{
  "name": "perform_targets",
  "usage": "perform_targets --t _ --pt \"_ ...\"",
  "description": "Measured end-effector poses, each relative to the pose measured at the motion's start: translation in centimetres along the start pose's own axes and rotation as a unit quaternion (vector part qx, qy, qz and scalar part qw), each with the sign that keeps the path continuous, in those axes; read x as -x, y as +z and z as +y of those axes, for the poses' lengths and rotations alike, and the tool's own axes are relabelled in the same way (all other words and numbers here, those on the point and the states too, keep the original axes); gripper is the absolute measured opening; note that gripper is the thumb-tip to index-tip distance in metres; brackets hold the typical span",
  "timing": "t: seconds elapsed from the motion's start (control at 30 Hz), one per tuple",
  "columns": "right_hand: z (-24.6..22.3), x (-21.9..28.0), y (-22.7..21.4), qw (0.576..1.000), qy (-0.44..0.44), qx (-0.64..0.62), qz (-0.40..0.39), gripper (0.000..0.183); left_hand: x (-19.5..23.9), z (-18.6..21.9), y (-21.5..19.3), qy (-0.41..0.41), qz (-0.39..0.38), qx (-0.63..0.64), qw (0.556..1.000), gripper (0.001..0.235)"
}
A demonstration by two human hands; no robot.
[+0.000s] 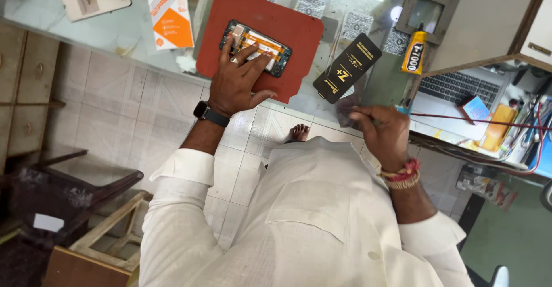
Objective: The person works on a disassembled smartphone placed on a red mat, using a small tool to adjust internal components near the battery. They repeatedly move between the counter and a nearby workbench, handling a black phone case and other small parts before returning to the phone.
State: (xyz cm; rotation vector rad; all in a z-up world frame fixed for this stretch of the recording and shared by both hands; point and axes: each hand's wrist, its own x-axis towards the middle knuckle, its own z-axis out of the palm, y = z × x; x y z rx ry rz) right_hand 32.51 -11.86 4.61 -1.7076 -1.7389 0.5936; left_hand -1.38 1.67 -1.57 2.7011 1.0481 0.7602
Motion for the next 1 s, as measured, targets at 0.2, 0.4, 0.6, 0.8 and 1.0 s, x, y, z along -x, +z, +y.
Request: perform_targets --t 0.2,0.4,0.6,0.8,1.0 --pt "0.0 -7.9 2.3 0.973 0.052 -0.226 0.008 0.027 0.0 0.2 -0.6 -0.038 0.003 0.057 0.998 0.072" --pt "1.8 -17.9 4.5 0.904 0.208 -0.372 0.018 0.041 0.1 -0.1 -0.4 -0.056 0.003 0.056 0.997 0.072" --pt "2.1 -23.0 5.1 0.879 0.271 -0.388 0.061 0.053 -0.3 0.0 -0.8 -0.057 0.017 0.068 0.996 0.075" --pt "2.3 -25.2 5.8 0.859 0.278 -0.425 0.067 0.049 -0.4 0.1 -1.0 -0.049 0.020 0.072 0.996 0.073" --pt "5.1 -26.6 6.9 0.898 0.203 -0.328 0.212 0.014 -0.4 -0.3 -0.8 -0.046 0.021 0.064 0.997 0.074"
